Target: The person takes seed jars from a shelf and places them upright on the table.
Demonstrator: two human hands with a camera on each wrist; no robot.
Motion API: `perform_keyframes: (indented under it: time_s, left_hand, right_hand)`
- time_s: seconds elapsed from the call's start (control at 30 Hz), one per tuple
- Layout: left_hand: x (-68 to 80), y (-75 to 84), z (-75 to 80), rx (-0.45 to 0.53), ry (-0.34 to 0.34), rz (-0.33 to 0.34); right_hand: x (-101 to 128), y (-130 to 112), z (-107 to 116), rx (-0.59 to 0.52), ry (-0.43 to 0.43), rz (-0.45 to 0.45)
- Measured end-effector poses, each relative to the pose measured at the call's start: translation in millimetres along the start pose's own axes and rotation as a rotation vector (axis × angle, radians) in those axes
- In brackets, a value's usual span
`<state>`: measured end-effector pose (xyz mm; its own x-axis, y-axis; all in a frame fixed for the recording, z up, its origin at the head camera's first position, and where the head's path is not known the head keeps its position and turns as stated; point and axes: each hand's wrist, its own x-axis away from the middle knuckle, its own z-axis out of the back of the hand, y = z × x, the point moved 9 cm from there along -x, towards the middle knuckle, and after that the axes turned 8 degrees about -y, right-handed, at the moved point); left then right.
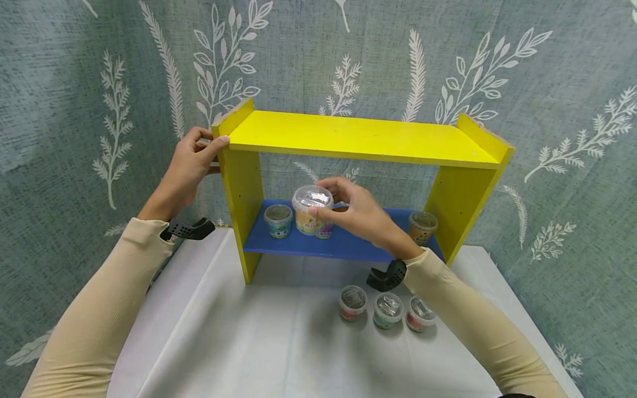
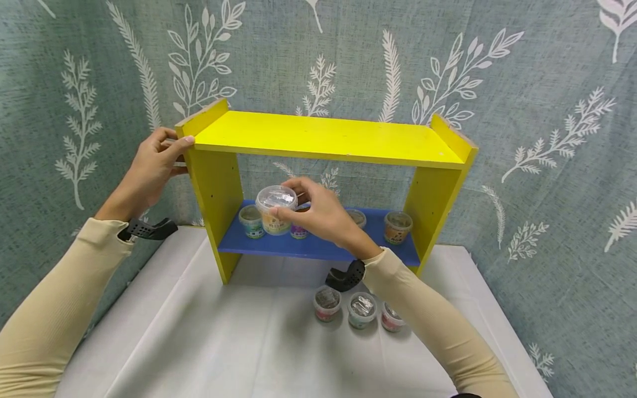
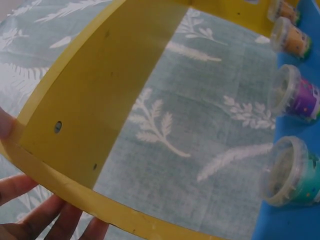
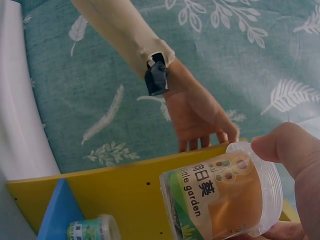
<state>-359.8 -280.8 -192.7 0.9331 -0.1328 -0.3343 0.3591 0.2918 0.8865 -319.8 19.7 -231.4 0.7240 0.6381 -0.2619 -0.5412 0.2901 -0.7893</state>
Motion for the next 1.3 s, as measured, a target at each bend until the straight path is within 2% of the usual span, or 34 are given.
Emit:
perform_keyframes:
  time_s: [0.93, 1.3]
  left_hand:
    - [0.5, 2.4, -1.0, -0.003, 0.004, -0.008]
    - [0.6, 1.4, -1.1, -0.012, 0.013, 0.006]
  right_hand:
    - [20.2, 28.0, -11.0, 0.048, -0.038, -0.02]
    - [27.1, 40.0, -17.4, 0.002, -0.055, -0.028]
